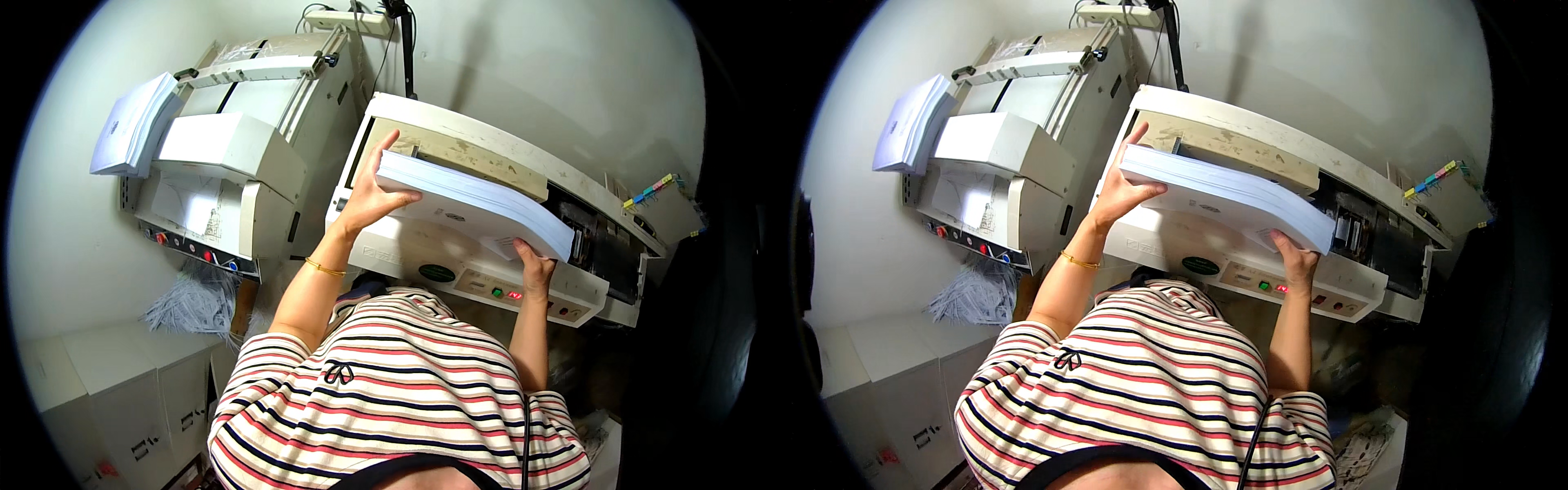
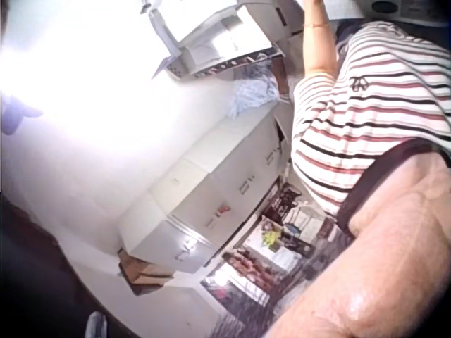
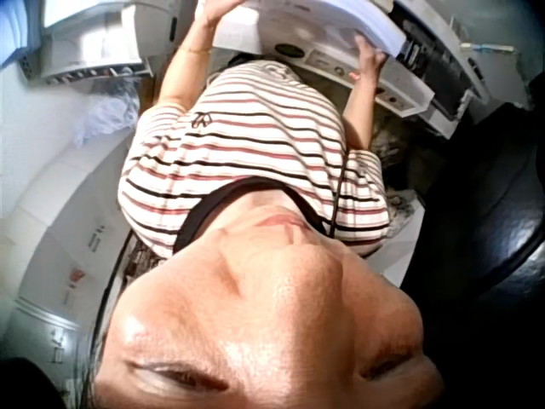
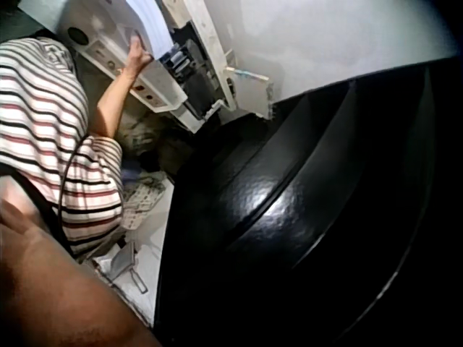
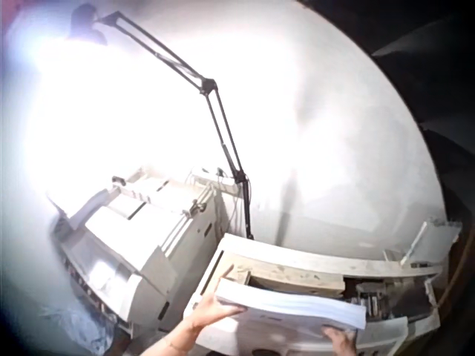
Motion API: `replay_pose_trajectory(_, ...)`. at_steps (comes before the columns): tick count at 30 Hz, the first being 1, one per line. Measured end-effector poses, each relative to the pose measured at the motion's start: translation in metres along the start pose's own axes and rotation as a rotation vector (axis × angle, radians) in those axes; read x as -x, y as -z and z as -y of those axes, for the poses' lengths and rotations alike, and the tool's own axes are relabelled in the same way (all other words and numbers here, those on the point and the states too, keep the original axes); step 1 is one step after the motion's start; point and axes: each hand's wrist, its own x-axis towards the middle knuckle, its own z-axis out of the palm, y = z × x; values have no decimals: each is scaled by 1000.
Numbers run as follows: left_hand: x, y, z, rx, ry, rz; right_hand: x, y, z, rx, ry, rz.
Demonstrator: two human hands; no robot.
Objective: The person opens the top cover of a paper processing machine and adjusts internal components by hand. They then retrieve a stack of documents from a nearby surface, align the stack, and place it into the machine's input slot.
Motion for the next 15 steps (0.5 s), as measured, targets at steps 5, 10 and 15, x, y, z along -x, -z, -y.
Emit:
replay_pose_trajectory(5,1,-6,-11,97,-10,44,14,-26,19,-1,45,-218)
replay_pose_trajectory(10,12,0,-22,188,-14,10,30,-24,25,-70,48,-131)
replay_pose_trajectory(15,22,8,-15,181,58,31,20,-41,23,-4,11,-273)
